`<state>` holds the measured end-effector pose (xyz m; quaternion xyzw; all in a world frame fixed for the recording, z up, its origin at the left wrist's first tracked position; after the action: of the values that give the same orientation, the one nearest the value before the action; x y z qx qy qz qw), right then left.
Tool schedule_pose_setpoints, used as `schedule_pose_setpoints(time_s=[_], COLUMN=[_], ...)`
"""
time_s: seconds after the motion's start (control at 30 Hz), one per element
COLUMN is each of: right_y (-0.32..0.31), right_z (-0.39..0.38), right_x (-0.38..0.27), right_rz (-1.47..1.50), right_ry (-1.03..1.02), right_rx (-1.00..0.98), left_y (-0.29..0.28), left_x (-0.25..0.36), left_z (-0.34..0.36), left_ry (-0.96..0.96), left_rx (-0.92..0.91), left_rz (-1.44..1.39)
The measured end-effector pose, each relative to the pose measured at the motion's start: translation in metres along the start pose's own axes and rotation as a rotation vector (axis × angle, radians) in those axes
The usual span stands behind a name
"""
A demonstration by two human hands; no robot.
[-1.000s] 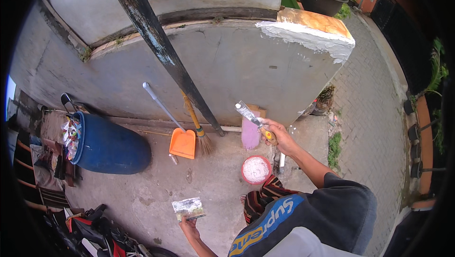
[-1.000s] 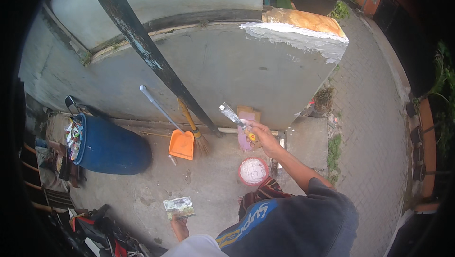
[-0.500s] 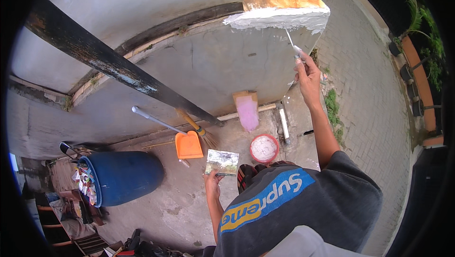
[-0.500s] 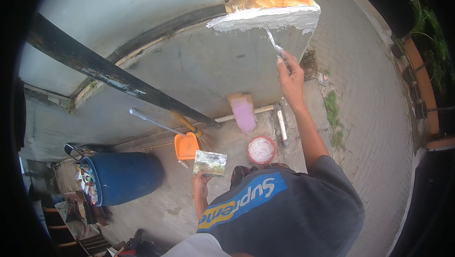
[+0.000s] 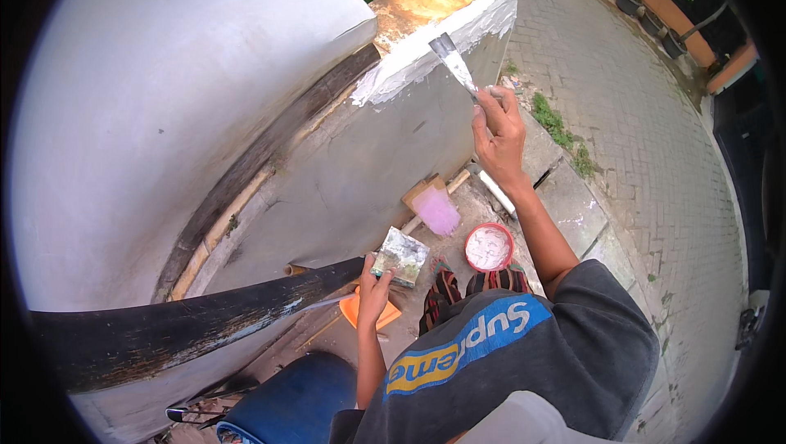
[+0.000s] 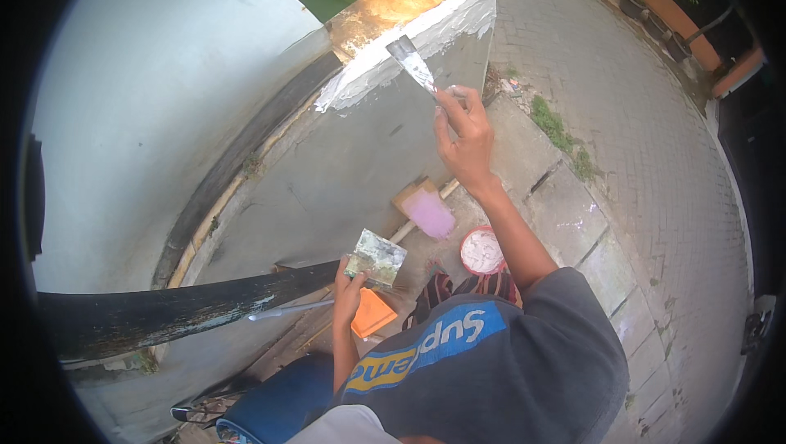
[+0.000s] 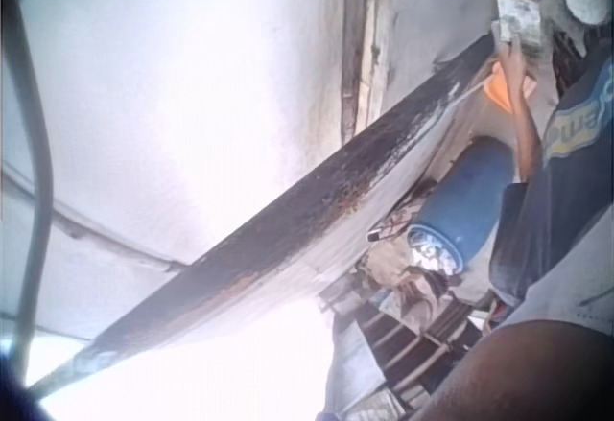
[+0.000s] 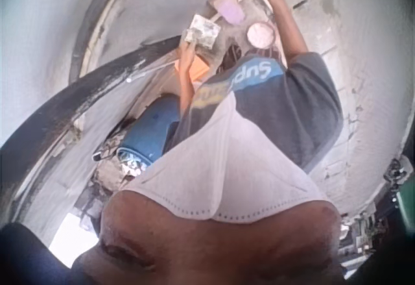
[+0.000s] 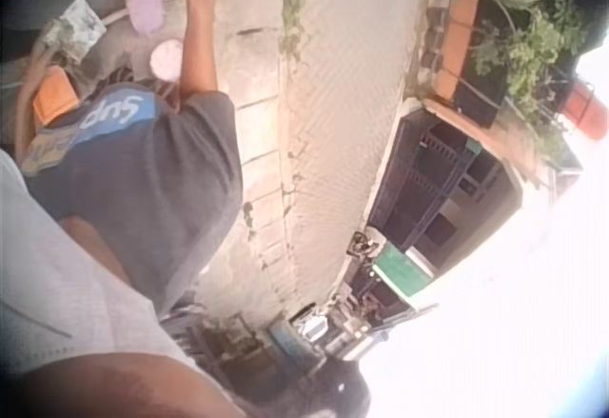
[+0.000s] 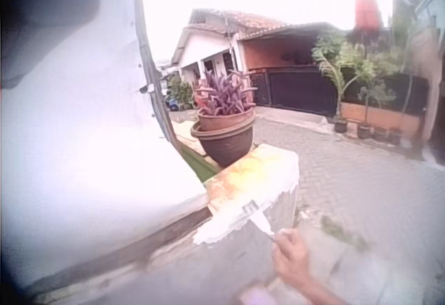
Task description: The person uses a putty knife to scoop white plaster from a bucket and applies it to a vertical wall surface. They repeatedly smooth the plaster along the wall edge, occasionally scraping excess material back onto a metal hawk held in the other hand.
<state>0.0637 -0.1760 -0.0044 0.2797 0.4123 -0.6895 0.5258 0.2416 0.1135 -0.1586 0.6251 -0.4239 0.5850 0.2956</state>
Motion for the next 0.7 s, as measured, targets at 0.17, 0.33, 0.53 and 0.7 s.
schedule_pose_setpoints(time_s=[0.17,0.33,0.53,0.7], right_y=[-0.017,-0.045,-0.068,-0.079], right_z=[-0.001,-0.049,-0.081,-0.09], right_x=[-0.009,-0.02,-0.016,-0.006], right_rz=[0.264,0.26,-0.156,-0.309], right_ry=[0.196,0.23,-0.155,-0.222], right_rx=[-0.18,-0.629,-0.609,-0.639], left_y=[0.022,0.044,0.068,0.063], left_x=[0.053,0.088,0.108,0.123], left_z=[0.05,0.074,0.082,0.08], left_ry=[-0.074,-0.129,-0.183,-0.165], left_rx=[-0.033,-0.118,-0.196,-0.252], left_rz=[-0.432,-0.832,-0.898,-1.108])
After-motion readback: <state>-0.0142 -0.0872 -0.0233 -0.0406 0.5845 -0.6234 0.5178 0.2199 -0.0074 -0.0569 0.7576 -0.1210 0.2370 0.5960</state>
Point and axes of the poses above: each hand's wrist, its own z-axis towards the middle knuckle, its own y-axis out of the palm, x = y × z, the point moved 5 cm from there along z, towards the middle knuckle, and after that the axes turned 13 degrees about y, right-handed, at the moved point
